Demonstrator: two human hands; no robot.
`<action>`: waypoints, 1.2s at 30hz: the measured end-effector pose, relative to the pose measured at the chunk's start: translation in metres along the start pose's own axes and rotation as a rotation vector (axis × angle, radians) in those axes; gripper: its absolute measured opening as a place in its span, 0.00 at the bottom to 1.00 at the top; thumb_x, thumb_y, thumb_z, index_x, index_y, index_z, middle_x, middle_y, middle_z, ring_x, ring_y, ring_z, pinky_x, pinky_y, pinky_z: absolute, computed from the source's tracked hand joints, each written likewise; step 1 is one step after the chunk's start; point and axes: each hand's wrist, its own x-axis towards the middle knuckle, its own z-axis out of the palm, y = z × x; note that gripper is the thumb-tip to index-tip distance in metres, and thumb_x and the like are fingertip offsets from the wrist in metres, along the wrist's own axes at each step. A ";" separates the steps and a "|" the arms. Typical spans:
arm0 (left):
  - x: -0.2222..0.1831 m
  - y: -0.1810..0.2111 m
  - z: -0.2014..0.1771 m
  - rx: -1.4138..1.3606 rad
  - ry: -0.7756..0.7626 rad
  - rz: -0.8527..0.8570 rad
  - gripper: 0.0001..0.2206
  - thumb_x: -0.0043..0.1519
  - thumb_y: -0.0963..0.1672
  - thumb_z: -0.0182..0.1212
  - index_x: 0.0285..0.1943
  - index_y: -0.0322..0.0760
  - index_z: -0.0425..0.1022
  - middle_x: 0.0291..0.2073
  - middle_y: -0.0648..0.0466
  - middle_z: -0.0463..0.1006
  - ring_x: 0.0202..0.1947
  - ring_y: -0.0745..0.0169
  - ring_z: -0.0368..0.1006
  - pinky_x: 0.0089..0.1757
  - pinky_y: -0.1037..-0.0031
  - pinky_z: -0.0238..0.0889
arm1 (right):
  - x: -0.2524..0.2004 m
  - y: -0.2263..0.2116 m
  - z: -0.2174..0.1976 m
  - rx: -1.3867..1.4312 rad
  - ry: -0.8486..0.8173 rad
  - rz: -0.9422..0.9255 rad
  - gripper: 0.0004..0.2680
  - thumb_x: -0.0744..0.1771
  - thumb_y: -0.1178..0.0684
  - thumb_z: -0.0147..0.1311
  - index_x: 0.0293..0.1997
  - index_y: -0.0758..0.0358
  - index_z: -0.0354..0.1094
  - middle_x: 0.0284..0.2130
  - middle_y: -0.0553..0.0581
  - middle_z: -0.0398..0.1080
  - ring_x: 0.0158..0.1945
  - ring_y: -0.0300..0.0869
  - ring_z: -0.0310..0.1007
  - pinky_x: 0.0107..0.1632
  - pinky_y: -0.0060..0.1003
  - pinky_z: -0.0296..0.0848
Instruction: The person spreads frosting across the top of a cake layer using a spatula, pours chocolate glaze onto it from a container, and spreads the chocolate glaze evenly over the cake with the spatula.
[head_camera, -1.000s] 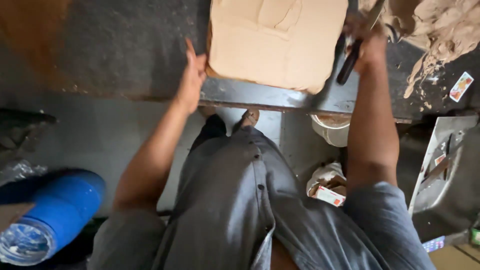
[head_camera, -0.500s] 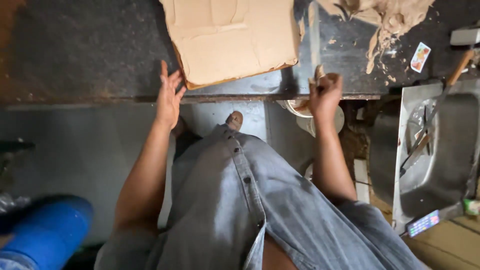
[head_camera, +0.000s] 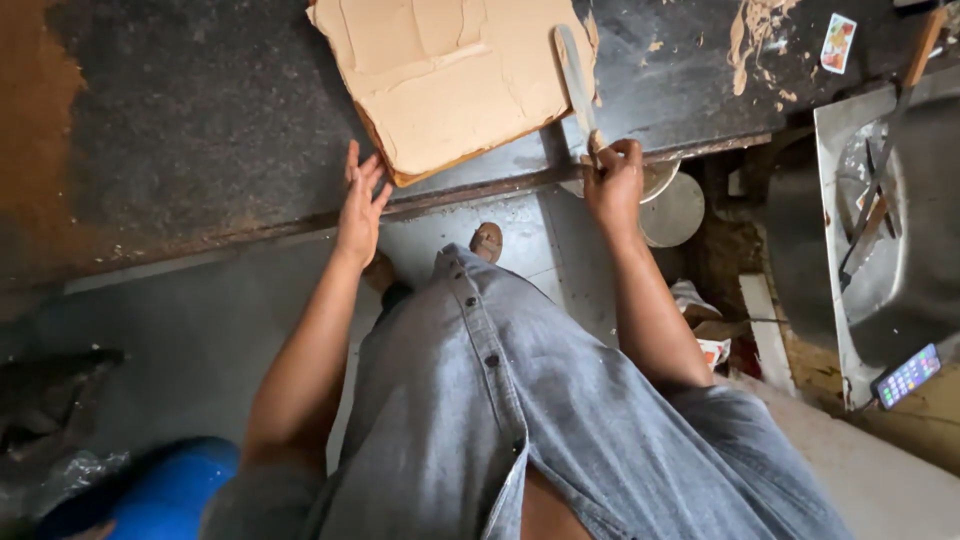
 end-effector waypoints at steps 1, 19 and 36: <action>0.001 0.003 0.000 0.000 -0.007 0.003 0.33 0.73 0.58 0.38 0.83 0.50 0.34 0.80 0.41 0.47 0.79 0.48 0.44 0.72 0.49 0.38 | 0.000 -0.008 0.002 0.010 0.001 -0.028 0.10 0.65 0.60 0.65 0.50 0.68 0.77 0.43 0.66 0.67 0.38 0.56 0.72 0.41 0.47 0.73; -0.079 -0.001 0.034 0.165 -0.178 -0.379 0.21 0.65 0.48 0.56 0.65 0.33 0.70 0.59 0.45 0.76 0.61 0.59 0.71 0.59 0.67 0.61 | -0.008 -0.185 0.033 1.265 -0.695 0.430 0.07 0.67 0.58 0.58 0.48 0.64 0.76 0.30 0.49 0.73 0.33 0.34 0.69 0.37 0.30 0.69; -0.042 0.141 0.231 1.022 -0.397 0.438 0.17 0.65 0.51 0.60 0.46 0.32 0.75 0.33 0.37 0.80 0.37 0.33 0.77 0.37 0.54 0.69 | 0.074 0.135 -0.182 0.406 0.305 0.169 0.13 0.67 0.55 0.53 0.56 0.68 0.68 0.44 0.53 0.71 0.47 0.39 0.69 0.52 0.34 0.67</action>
